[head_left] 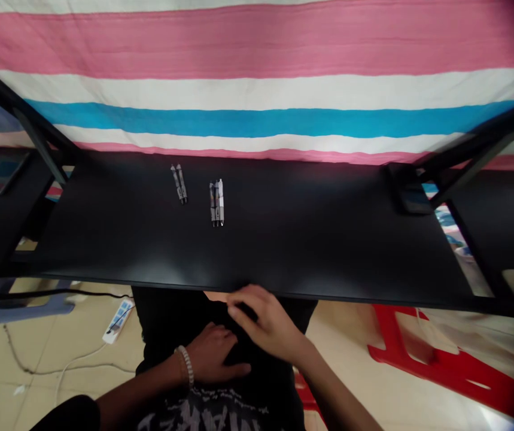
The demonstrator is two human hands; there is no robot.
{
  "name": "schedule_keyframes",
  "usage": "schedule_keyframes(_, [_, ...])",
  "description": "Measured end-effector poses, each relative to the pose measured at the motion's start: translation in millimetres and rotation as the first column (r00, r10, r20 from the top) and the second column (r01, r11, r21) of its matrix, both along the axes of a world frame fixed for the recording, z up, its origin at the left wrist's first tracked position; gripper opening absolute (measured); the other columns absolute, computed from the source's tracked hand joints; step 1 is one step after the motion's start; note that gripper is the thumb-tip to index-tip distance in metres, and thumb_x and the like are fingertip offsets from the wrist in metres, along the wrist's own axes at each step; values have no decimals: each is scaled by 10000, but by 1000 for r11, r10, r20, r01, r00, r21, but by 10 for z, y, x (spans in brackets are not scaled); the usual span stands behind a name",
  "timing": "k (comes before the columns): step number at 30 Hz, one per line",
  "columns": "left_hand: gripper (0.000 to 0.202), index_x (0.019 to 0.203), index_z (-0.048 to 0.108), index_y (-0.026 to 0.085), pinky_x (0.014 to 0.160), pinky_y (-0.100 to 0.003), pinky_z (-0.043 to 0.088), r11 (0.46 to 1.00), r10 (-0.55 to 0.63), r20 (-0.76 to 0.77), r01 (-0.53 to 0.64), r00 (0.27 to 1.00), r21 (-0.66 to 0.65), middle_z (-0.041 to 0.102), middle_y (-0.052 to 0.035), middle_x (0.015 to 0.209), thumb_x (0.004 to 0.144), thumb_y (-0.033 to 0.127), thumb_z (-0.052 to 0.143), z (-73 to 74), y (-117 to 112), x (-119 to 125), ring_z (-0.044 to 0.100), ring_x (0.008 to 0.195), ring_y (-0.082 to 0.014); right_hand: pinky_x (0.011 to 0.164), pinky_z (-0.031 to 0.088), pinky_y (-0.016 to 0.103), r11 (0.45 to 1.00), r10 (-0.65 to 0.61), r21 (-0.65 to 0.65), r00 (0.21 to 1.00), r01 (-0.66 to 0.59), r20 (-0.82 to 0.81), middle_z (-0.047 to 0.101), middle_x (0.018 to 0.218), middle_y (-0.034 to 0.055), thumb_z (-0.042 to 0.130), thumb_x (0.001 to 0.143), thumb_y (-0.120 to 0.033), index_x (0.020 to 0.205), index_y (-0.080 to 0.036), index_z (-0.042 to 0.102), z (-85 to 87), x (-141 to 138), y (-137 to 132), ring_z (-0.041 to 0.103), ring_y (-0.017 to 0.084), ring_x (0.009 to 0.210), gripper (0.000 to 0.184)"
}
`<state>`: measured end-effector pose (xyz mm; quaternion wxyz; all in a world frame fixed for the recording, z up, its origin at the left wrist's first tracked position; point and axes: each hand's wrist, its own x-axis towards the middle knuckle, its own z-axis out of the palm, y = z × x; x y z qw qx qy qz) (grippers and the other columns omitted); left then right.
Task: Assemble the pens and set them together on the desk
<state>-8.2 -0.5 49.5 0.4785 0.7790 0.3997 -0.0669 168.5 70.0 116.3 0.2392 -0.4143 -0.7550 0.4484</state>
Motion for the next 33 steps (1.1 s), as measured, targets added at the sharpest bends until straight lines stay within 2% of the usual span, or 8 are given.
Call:
schedule_keyframes(4, [474,1013,673,166,969,-504,474,996,-74,-78,69,994,-58,735,-114,985,892,615,578,74,18,-4,687,998,-326,812,512,347,973,-215,80,976,216,-24,750,920,55,573,952,-268,990,-204,682,-109,-249,647,678,197,859,133])
schedule_keyframes(8, [252,1003,668,178,940,-408,493,997,-62,-1,62,998,49,733,-83,999,942,411,595,174,76,-9,697,982,-265,712,490,317,925,-374,77,927,371,30,721,852,40,601,907,-269,1075,-198,630,-237,-426,1236,636,170,714,185])
schedule_keyframes(12, [107,913,694,200,740,-259,506,998,-7,233,-7,973,59,737,-25,910,923,301,661,417,285,-14,696,819,-165,724,463,332,899,-436,141,882,416,181,691,864,62,618,881,-247,1104,-167,606,-287,-532,1542,621,195,746,238])
schedule_keyframes(16, [94,891,705,181,729,-221,525,982,126,553,-185,824,51,753,-13,836,936,188,624,803,630,-54,697,739,-118,710,434,322,902,-432,149,866,406,251,663,815,50,625,863,-240,1127,-161,598,-283,-582,1632,609,208,760,278])
schedule_keyframes(19, [114,1012,706,179,613,-201,530,919,289,669,-394,685,7,726,-9,771,949,192,611,1018,922,-133,673,619,-94,702,411,302,920,-387,168,889,354,247,645,787,32,580,852,-173,1100,-180,618,-286,-576,1651,589,190,739,252])
schedule_keyframes(23, [135,1034,678,186,530,-179,520,768,477,749,-632,459,-102,702,-8,742,989,212,553,1094,1357,-270,656,562,-79,704,396,293,926,-345,254,902,281,261,615,792,41,500,895,-144,1017,-191,666,-304,-551,1649,556,171,717,212])
schedule_keyframes(27, [60,938,681,181,478,-184,483,611,555,794,-769,246,-189,676,5,663,926,231,652,1008,1864,-352,618,502,-78,676,396,289,928,-333,263,903,264,272,590,760,37,581,910,-271,935,-175,653,-300,-539,1651,554,174,717,122])
schedule_keyframes(33, [42,894,691,188,511,-210,487,400,536,843,-891,37,-216,670,6,656,888,230,693,666,2518,-247,626,532,-93,641,468,295,922,-375,172,909,346,181,563,647,-15,605,809,-166,901,-179,627,-359,-452,1715,577,150,623,96])
